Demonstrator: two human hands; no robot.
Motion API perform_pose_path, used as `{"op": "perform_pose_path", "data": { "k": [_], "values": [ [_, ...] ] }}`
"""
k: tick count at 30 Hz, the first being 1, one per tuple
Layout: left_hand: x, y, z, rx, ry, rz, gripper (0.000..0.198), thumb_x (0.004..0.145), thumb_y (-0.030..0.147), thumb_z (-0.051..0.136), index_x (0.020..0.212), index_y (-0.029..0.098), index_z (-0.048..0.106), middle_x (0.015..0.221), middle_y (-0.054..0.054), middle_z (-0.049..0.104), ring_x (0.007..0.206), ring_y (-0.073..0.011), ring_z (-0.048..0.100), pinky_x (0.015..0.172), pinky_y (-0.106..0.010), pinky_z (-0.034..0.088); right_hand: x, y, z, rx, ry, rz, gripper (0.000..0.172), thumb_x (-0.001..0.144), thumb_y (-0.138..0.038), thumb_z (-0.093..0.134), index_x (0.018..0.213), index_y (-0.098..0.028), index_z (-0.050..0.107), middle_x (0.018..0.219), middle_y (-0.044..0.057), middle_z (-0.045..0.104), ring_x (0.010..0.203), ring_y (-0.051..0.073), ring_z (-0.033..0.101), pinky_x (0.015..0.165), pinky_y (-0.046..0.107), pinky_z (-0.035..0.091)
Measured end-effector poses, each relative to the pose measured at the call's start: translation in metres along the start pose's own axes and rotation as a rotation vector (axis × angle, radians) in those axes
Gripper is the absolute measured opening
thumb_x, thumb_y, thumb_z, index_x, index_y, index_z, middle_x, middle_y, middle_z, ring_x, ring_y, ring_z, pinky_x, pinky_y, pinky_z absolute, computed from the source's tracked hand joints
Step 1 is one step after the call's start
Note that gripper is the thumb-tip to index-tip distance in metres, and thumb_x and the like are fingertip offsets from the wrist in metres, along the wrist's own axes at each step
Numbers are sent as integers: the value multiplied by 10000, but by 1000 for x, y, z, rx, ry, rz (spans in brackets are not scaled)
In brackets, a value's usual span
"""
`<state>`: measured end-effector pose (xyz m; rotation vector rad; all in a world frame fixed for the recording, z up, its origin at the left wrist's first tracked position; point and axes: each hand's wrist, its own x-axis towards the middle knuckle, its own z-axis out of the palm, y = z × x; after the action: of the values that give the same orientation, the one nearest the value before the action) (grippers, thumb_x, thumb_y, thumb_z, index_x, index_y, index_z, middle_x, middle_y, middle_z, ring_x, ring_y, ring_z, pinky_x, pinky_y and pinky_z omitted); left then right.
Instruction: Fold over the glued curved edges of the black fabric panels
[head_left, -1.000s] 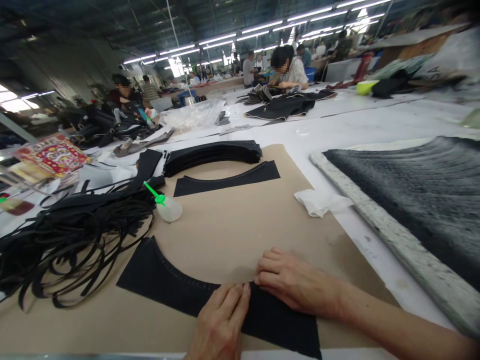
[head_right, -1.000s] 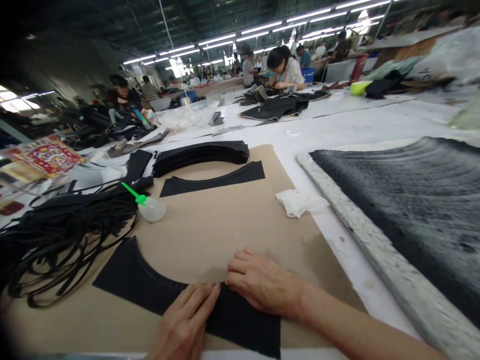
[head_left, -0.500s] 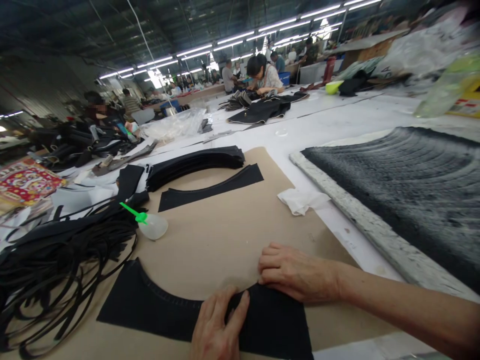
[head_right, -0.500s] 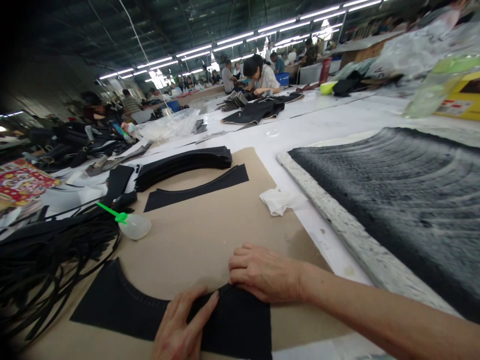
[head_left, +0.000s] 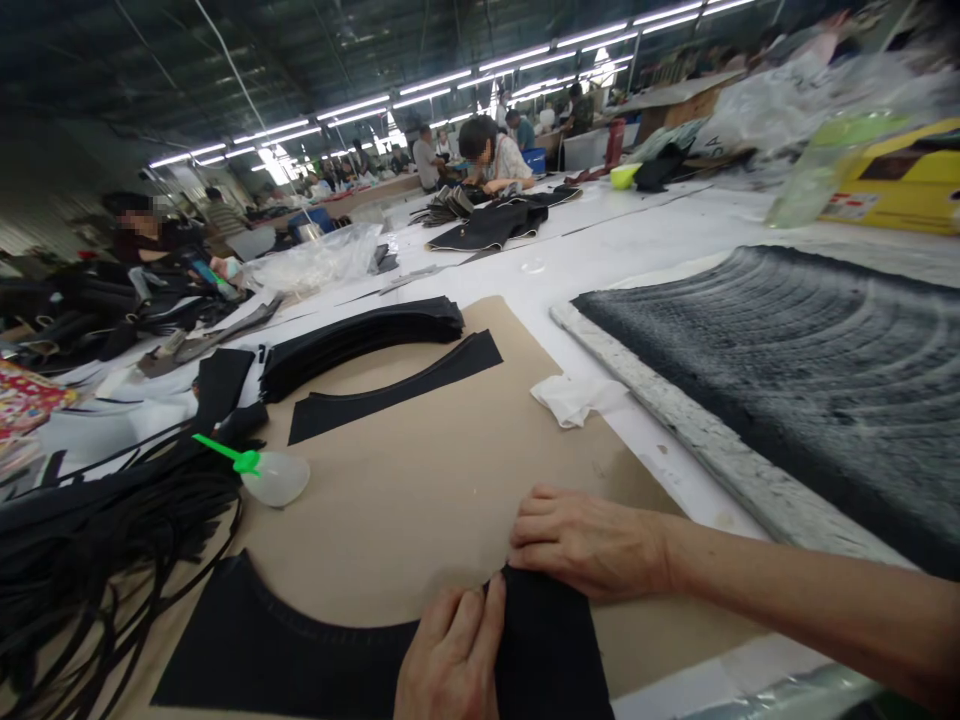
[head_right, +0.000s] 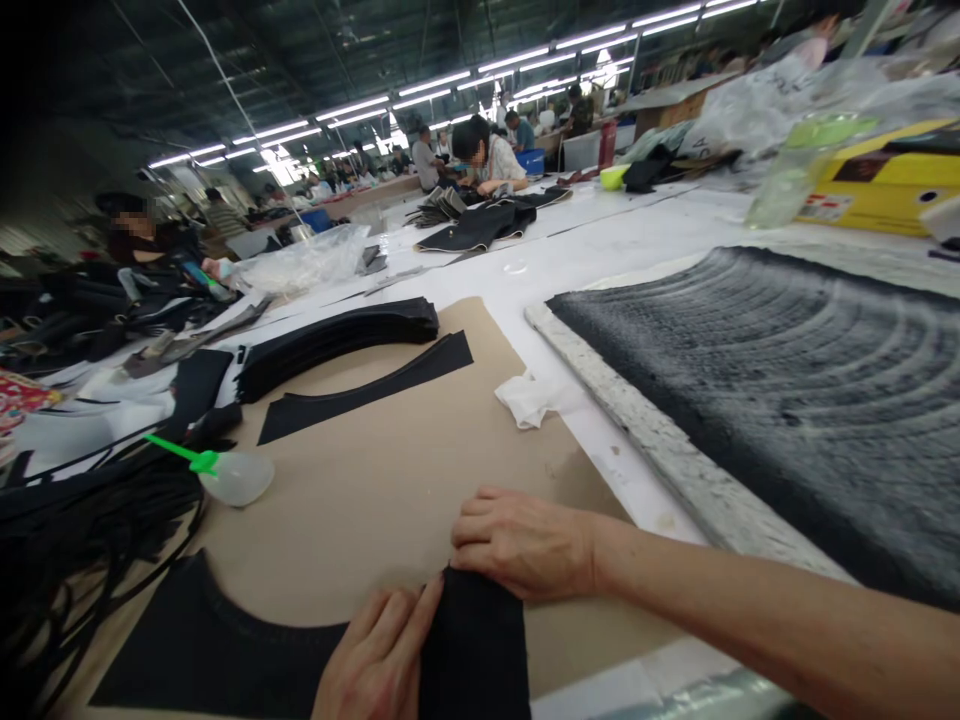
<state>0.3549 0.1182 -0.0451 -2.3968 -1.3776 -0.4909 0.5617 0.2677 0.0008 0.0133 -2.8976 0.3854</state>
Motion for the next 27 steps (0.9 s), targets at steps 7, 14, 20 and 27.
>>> {"op": "perform_pose_path", "data": {
  "k": [7, 14, 20, 27],
  "values": [
    [8, 6, 3, 73, 10, -64, 426, 919, 84, 336, 1282, 129, 555, 830, -62, 578, 767, -191, 560, 692, -294, 508, -5, -1, -5, 6, 27, 65, 351, 925, -145, 409, 1260, -156, 513, 925, 61, 633, 846, 189, 513, 839, 339, 330],
    [6, 9, 6, 25, 16, -133, 464, 865, 30, 363, 1256, 181, 562, 938, -79, 594, 847, -205, 577, 722, -314, 511, -3, -2, -6, -3, 24, 110, 211, 878, -164, 483, 1050, -192, 603, 919, 52, 618, 855, 193, 498, 848, 347, 326],
    [15, 13, 7, -218, -58, -149, 587, 763, -33, 369, 1327, 101, 459, 1039, -111, 588, 922, -199, 565, 801, -301, 533, -7, -1, -3, -1, 28, 88, 222, 894, -153, 445, 1029, -187, 618, 895, 57, 621, 846, 191, 508, 855, 359, 326],
    [22, 11, 4, -124, -151, -68, 674, 701, -19, 431, 1365, 95, 427, 911, -77, 582, 832, -212, 540, 729, -309, 533, -14, 1, -5, -34, 25, 89, 251, 925, -148, 417, 1077, -165, 617, 916, 65, 627, 850, 187, 514, 858, 360, 325]
  ]
}}
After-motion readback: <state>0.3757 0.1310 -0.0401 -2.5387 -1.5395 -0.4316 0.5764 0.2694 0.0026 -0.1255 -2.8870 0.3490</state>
